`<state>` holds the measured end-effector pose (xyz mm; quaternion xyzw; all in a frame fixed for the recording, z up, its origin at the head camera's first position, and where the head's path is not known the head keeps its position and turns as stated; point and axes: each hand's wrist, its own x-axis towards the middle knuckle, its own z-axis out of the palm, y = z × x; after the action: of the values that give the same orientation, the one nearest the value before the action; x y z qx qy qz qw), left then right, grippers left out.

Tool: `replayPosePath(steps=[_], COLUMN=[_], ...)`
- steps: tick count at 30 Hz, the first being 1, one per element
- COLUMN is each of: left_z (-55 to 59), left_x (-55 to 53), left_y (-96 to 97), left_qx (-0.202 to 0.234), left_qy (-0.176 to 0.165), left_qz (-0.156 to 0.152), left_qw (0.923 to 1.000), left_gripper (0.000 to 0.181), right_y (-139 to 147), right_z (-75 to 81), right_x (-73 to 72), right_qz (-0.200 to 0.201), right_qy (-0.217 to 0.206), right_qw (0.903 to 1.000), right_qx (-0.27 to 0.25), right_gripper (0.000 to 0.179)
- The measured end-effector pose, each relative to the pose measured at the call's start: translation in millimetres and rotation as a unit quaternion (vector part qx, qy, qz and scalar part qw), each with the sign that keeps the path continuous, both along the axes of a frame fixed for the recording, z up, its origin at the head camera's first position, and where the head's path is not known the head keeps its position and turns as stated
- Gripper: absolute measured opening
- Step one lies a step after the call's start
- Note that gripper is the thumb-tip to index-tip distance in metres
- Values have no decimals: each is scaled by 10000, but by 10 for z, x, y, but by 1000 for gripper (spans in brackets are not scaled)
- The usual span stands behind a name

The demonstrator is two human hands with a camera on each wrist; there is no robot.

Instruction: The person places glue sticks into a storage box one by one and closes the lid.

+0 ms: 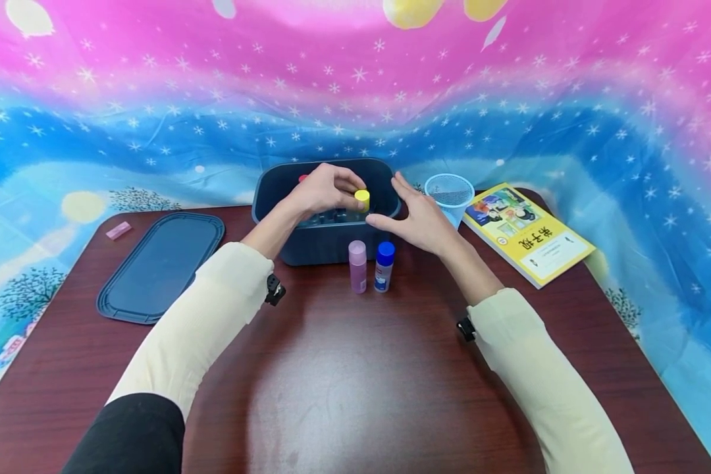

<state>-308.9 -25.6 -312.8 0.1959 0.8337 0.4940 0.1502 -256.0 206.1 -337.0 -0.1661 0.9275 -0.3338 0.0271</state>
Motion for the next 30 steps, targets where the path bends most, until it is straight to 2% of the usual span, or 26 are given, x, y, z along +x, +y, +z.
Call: replayPosePath(steps=[7, 14, 22, 30], left_z=[23, 55, 104, 144], left_x=[53, 110, 179, 312], left_y=[-96, -166, -232, -267], left_qx=[322, 306, 424, 408], left_qy=[103, 273, 302, 505], left_qz=[12, 38, -45, -196], left_qw=[9994, 9992, 9986, 9977], left_gripper=[33, 32, 31, 30], right_y=[1, 6, 1, -5], right_z=[3, 3, 7, 8], right_x=[7, 9, 13, 21], right_qz=[21, 31, -16, 25], right_qy=[-39, -27, -35, -4], right_qw=[10000, 10000, 10000, 10000], right_qx=[-24, -53, 24, -3], right_gripper=[100, 100, 101, 100])
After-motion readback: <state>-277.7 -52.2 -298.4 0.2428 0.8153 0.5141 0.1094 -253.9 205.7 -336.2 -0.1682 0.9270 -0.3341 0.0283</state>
